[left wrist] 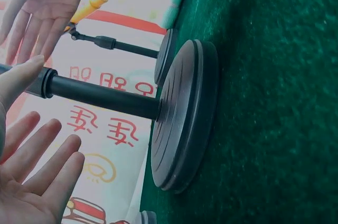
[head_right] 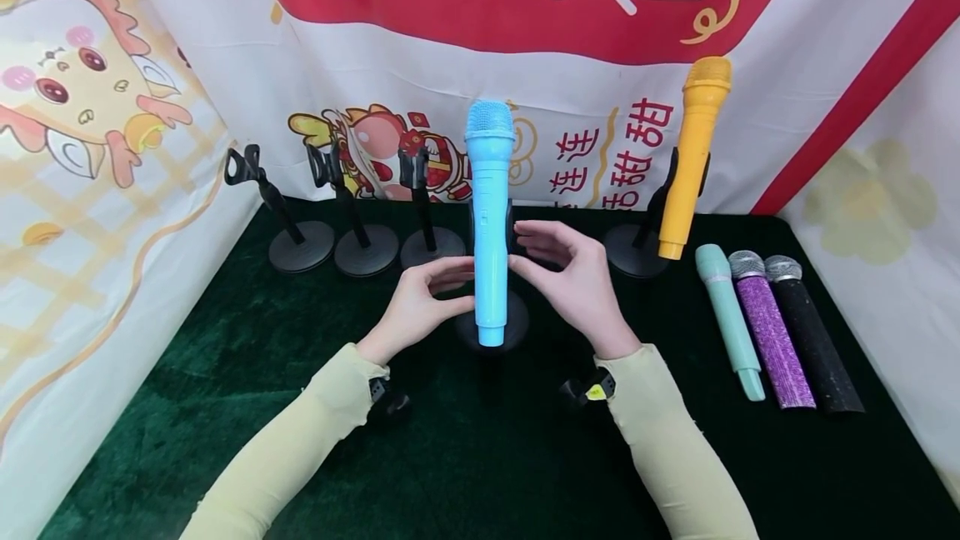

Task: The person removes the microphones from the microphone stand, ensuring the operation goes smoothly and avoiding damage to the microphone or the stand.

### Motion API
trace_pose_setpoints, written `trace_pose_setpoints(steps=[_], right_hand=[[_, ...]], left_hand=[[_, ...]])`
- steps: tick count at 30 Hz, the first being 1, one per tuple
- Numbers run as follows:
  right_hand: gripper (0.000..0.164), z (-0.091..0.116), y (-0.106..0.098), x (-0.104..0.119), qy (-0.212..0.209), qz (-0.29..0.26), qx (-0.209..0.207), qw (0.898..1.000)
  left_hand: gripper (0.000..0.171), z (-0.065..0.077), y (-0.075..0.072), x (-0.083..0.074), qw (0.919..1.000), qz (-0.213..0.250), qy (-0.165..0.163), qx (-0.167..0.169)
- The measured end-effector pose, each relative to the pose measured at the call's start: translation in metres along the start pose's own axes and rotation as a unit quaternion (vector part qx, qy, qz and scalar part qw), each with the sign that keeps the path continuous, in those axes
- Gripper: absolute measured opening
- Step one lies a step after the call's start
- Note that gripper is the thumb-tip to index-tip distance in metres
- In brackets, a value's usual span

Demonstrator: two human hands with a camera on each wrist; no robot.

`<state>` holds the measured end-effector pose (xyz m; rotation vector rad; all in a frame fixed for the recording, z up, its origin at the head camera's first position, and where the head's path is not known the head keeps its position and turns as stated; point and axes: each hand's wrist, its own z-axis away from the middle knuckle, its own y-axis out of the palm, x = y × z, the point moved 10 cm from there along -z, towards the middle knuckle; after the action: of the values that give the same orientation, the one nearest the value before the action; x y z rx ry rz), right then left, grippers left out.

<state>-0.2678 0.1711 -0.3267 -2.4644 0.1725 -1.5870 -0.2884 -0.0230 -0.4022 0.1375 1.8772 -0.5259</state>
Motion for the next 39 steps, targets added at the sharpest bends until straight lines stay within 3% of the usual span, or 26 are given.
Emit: trace_pose_setpoints(steps=[9, 24, 39], right_hand=[[0.033, -0.001, -0.017, 0.018, -0.005, -0.005, -0.047, 0.999], [0.031, -0.013, -0.007, 0.042, -0.033, -0.034, -0.043, 0.998], [0.042, -0.033, 0.009, 0.051, 0.020, -0.020, -0.027, 0.999]], left_hand=[[0.052, -0.009, 0.010, -0.008, 0.9998, 0.009, 0.017, -0.008], [0.037, -0.018, 0.020, -0.021, 0.9984, -0.025, 0.045, -0.024], [0.030, -0.023, 0.018, -0.026, 0.9946, -0.060, 0.076, -0.037]])
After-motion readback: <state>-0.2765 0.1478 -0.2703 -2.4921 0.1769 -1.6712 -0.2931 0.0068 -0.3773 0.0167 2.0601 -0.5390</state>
